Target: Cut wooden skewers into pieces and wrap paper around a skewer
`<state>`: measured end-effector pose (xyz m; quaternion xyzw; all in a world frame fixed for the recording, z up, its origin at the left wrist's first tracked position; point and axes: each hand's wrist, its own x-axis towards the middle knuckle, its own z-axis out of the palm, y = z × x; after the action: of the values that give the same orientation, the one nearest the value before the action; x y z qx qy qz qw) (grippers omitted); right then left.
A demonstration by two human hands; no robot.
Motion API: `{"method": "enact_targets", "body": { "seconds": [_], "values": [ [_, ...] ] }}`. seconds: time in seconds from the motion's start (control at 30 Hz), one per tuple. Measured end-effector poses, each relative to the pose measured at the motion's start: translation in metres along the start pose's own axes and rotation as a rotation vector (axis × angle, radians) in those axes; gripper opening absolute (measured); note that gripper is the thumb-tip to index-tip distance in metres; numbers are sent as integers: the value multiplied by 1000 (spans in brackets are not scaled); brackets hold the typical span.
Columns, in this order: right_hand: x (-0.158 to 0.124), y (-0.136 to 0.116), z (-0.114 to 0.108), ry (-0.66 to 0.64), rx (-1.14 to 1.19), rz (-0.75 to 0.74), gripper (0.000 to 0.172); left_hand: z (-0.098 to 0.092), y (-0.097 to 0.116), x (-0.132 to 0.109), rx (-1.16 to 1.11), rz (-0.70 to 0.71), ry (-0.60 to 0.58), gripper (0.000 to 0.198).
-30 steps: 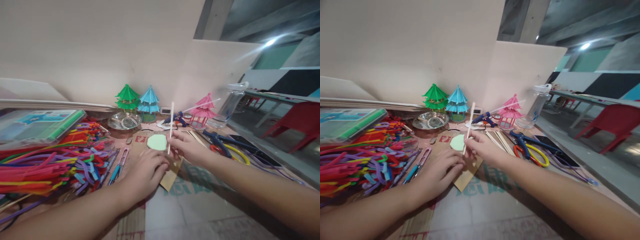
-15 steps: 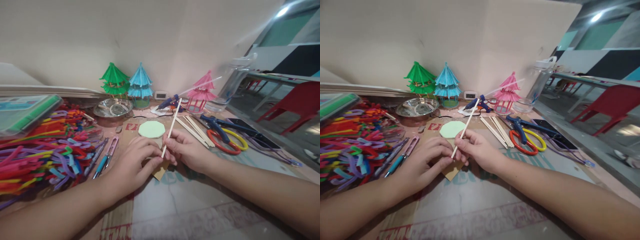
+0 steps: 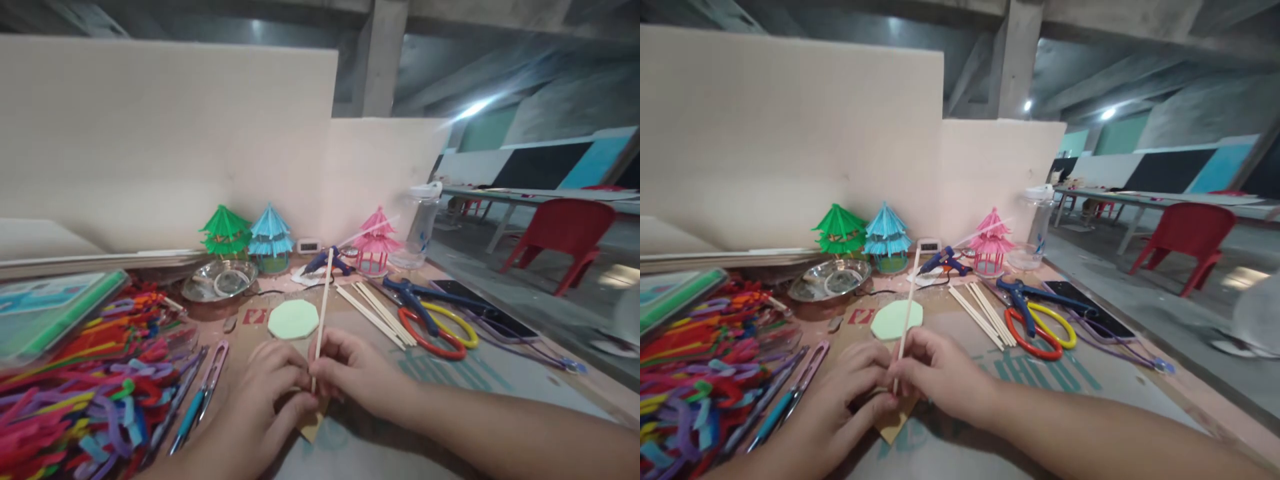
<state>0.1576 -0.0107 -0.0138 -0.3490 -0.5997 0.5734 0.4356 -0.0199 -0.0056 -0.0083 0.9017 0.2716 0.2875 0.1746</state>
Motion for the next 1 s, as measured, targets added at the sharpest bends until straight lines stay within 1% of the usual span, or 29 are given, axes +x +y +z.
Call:
{"method": "enact_targets", "body": {
  "seconds": [0.1,0.2,0.37,0.5,0.57,0.6,0.73,0.77,0.87,1.0],
  "values": [
    [-1,0,2,14,-36,-39,20,-1,0,0,27,3,-14,14],
    [-1,0,3,29,-87,-74,13,-2,0,0,47,34,-9,13],
    [-1,4,0,58,-178,-130,11,-4,1,1,49,78,-2,13],
    [-1,5,0,45,-189,-145,11,-5,2,2,62,100,11,11],
    [-1,4,1,52,-178,-144,15,-4,1,1,55,105,9,11],
    [0,3,1,51,-148,-128,19,-4,0,1,48,100,10,11],
    [0,1,-1,12,65,-16,46,-3,3,-1,-16,91,27,16],
    [0,1,-2,2,107,10,49,-3,4,-1,-37,90,39,17],
    [1,5,-5,-49,271,79,48,-2,6,0,-94,93,51,16],
    [0,7,-5,-100,420,115,41,0,6,1,-142,96,69,13]
  ]
}}
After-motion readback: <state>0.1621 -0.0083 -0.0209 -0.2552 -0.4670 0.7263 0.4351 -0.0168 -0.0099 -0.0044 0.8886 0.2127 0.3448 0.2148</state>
